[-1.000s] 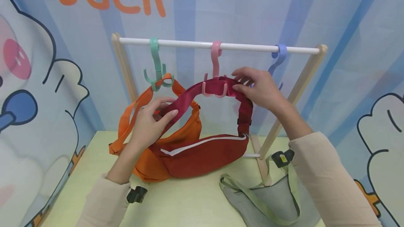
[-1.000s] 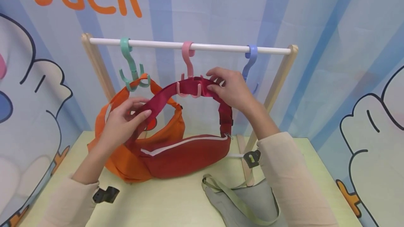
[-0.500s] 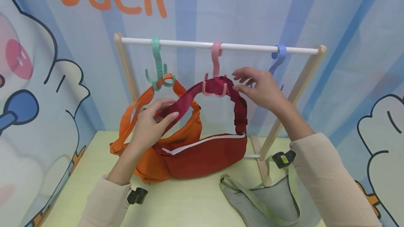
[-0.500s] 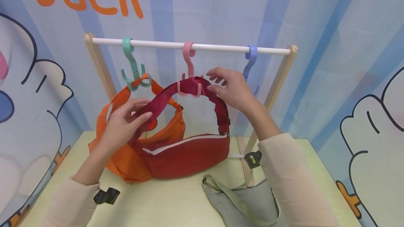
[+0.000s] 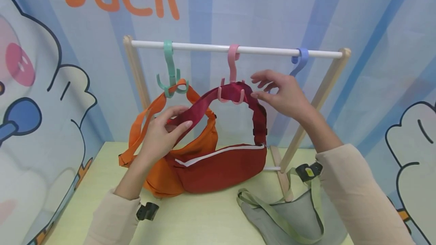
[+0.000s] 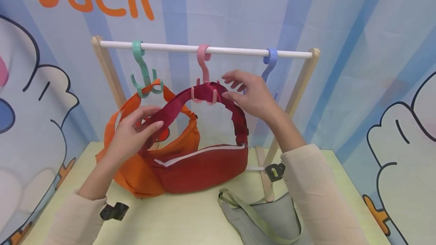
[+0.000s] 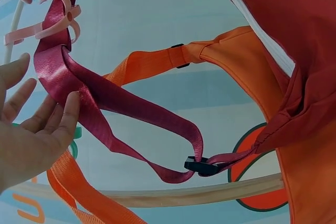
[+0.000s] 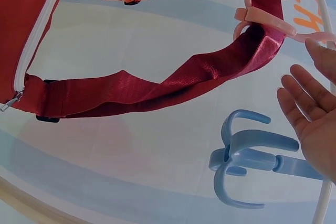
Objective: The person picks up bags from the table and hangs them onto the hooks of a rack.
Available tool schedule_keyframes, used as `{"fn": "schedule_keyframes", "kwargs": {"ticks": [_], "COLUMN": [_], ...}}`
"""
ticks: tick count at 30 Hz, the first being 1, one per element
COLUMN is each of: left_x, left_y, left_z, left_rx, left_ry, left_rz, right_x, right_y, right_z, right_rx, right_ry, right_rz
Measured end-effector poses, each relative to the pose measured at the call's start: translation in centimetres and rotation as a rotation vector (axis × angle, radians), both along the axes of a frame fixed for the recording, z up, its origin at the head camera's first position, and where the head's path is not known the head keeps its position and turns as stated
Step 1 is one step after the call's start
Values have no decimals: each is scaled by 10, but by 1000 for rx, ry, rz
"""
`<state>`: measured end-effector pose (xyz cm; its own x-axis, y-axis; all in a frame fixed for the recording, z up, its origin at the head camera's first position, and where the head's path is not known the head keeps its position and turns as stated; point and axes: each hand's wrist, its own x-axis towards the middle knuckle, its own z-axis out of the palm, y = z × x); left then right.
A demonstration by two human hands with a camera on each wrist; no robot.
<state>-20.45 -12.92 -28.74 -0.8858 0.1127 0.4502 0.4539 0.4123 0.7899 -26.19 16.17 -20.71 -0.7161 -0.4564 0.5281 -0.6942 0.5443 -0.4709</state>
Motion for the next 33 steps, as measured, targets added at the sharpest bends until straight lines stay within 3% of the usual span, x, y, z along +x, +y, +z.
{"fn": "schedule_keyframes", "kwargs": {"ticks": [13, 18, 33], "left_x": [0, 0, 9], "left_y": [0, 0, 1], "left_z": [6, 8, 13], "left_rx": [36, 24, 28], "left_ry": [-11, 20, 45], "left_rz": [-5, 15, 23], "right_x": [5, 6, 13], "right_y": [2, 3, 8], "right_z": [2, 4, 3], "right_rx": [-6, -12, 10], "right_ry": [6, 15, 65], "right_rz": [5, 24, 55]}}
